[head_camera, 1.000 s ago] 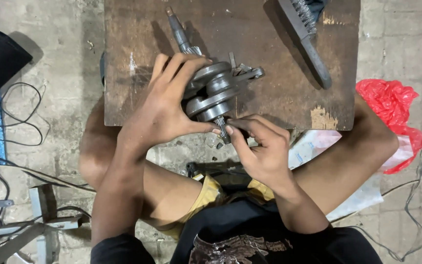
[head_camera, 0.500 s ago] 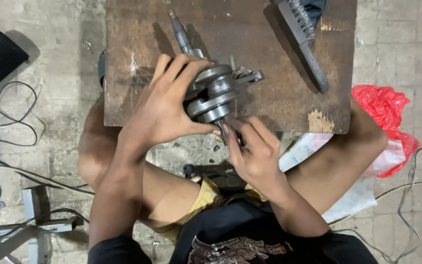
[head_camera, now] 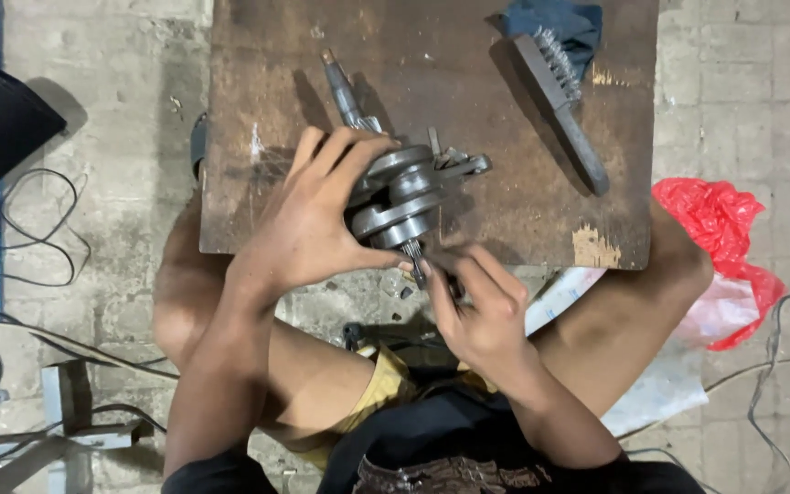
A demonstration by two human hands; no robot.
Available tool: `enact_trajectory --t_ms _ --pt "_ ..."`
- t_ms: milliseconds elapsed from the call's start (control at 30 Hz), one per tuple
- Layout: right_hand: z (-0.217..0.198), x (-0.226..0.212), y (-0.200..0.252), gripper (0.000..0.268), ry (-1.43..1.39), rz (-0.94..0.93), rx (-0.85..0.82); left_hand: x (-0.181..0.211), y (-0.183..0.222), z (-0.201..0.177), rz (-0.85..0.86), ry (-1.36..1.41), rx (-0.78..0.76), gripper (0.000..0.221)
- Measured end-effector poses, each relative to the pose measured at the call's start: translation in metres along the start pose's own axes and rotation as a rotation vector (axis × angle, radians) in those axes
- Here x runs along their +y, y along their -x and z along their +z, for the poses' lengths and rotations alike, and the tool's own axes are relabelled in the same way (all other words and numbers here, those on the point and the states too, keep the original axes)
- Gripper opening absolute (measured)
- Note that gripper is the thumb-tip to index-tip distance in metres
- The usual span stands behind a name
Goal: Cleaning a metal crankshaft by scrubbing it with a wire brush to remove debris or rust.
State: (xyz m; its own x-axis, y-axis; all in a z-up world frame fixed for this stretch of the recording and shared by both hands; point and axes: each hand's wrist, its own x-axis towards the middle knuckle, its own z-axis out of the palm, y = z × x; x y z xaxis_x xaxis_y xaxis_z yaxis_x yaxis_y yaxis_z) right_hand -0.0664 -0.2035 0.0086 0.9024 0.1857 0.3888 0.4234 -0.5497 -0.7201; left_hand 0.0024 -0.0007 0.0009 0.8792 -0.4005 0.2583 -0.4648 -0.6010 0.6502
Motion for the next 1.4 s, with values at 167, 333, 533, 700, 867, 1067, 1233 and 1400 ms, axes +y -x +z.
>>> enact_trajectory --t_ms 167,333,533,700,867,1067,1233,1400 --pt "0.003 0.003 -0.002 0.011 0.009 -0.036 0.023 0.000 -0.001 0.002 0.015 -0.014 -0.006 0.108" --pt "-0.018 0.015 0.006 0.013 -0.051 0.016 -0.094 0.000 -0.003 0.003 -0.024 0.000 -0.014 0.110" --pt "-0.017 0.011 -0.003 0.014 0.025 0.004 -0.010 -0.001 -0.006 0.022 -0.008 0.004 0.066 0.120" --pt "-0.018 0.018 -0.002 0.016 0.059 0.035 0.034 0.008 -0.009 0.027 -0.019 0.007 0.110 0.120" --pt "-0.023 0.022 -0.003 0.014 0.041 0.109 0.069 0.005 -0.015 0.039 -0.001 -0.038 0.125 0.118" --pt "-0.025 0.028 -0.007 0.010 0.066 0.041 0.095 0.009 -0.024 0.044 -0.008 -0.074 0.062 0.120" --pt "-0.035 0.032 -0.013 0.011 0.036 0.077 0.042 0.015 -0.035 0.038 0.022 -0.061 0.065 0.114" --pt "-0.040 0.033 -0.013 0.014 0.007 0.064 -0.033 0.010 -0.035 0.042 0.020 -0.084 0.032 0.116"
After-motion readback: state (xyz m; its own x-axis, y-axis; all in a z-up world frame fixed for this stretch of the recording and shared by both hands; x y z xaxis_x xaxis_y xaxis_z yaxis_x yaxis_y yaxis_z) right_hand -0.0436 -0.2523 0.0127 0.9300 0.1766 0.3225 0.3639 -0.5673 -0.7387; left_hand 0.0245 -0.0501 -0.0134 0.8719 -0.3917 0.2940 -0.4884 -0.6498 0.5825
